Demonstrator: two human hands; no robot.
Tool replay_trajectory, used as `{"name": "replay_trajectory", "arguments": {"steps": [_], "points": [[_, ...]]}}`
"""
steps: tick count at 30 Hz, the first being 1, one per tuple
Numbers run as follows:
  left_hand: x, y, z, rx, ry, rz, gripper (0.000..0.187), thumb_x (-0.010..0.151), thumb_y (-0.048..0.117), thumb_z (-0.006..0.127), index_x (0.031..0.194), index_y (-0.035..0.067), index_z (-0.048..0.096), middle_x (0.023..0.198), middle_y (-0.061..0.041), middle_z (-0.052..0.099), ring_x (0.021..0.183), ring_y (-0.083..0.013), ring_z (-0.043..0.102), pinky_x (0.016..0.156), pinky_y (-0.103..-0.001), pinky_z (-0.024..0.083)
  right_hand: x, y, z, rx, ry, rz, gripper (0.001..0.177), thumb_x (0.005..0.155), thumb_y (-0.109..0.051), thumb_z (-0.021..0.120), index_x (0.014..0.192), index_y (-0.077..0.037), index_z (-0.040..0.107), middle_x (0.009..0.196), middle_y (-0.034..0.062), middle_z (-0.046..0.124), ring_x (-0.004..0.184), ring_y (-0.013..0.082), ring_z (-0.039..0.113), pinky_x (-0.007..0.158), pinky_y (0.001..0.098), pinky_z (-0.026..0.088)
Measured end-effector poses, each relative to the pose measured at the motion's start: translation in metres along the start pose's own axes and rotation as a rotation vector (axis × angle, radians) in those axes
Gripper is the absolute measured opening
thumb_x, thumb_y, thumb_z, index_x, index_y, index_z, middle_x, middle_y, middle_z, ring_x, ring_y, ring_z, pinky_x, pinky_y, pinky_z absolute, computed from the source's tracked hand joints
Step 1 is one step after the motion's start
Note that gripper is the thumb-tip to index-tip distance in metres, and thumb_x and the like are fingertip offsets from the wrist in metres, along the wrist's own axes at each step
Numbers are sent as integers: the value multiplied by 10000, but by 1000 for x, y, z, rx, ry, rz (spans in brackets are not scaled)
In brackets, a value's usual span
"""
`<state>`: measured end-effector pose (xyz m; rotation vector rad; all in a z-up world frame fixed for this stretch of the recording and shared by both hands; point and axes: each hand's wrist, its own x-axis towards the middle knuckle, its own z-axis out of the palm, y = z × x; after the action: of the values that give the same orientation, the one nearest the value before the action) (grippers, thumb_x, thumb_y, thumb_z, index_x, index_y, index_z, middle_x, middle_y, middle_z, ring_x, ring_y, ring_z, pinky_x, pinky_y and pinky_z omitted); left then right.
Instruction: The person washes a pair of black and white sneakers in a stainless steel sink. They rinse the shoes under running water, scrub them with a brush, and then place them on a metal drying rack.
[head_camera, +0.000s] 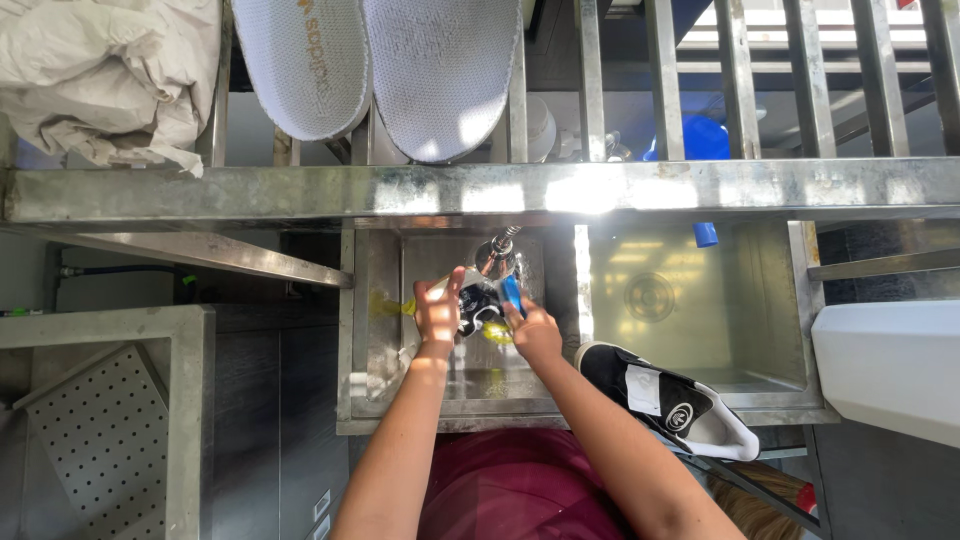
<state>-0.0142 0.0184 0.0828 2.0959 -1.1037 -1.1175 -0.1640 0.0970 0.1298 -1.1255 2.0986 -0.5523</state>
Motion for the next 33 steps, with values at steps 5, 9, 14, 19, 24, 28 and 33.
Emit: {"name": "replay_trajectory", "arguments": {"steps": [5, 9, 14, 19, 24, 28, 33], "points": [[-3, 7, -13, -364, 30, -120, 663, 776, 567, 810, 1116, 60, 548, 1020, -121, 688, 933, -219, 633, 842, -372, 526, -36, -30, 4, 75, -181, 49, 594, 940, -516, 550, 1501, -326, 514, 974, 194, 745, 905, 332, 756, 853, 414, 569], [-7, -3, -19, -431, 29, -94, 633, 798, 525, 797, 1110, 28, 560, 1016, -123, 690, 944, -203, 639, 852, -352, 531, -21, -23, -5, -63, -120, -71, 606, 928, -577, 517, 1473, -313, 529, 1056, 119, 751, 974, 299, 726, 869, 406, 553], [-10, -15, -23, -542, 29, 37, 567, 831, 440, 812, 1089, -3, 570, 998, -106, 708, 930, -182, 648, 848, -323, 540, 11, -18, -22, -185, -42, -60, 579, 976, -570, 498, 1454, -252, 574, 1114, 146, 741, 1052, 356, 691, 908, 466, 516], [-15, -8, -27, -662, 44, -58, 535, 870, 421, 799, 1110, 6, 560, 994, -114, 701, 901, -189, 632, 806, -314, 531, -45, -46, -5, 14, -122, -214, 579, 968, -499, 546, 1474, -218, 530, 1035, 188, 742, 959, 361, 725, 838, 452, 560], [-23, 1, -36, -666, -30, -324, 577, 805, 439, 781, 1172, 84, 512, 1032, -84, 647, 921, -199, 618, 705, -387, 517, -53, -39, 12, -134, -90, -348, 488, 983, -484, 598, 1416, -260, 590, 1028, 155, 756, 904, 328, 744, 829, 439, 583], [-22, -8, -27, -753, 62, -118, 645, 763, 474, 819, 1194, 81, 543, 1056, -72, 686, 958, -179, 642, 805, -324, 540, 0, 0, 11, -264, 191, -481, 429, 991, -545, 595, 1376, -355, 608, 1139, 94, 770, 970, 309, 740, 800, 431, 586], [-17, -35, -29, -546, -22, -159, 702, 802, 545, 811, 1220, 42, 556, 1076, -132, 673, 960, -211, 604, 816, -357, 513, 56, 29, 1, -376, -147, 21, 616, 930, -644, 552, 1496, -417, 464, 1258, 103, 692, 1165, 352, 641, 963, 471, 508]]}}
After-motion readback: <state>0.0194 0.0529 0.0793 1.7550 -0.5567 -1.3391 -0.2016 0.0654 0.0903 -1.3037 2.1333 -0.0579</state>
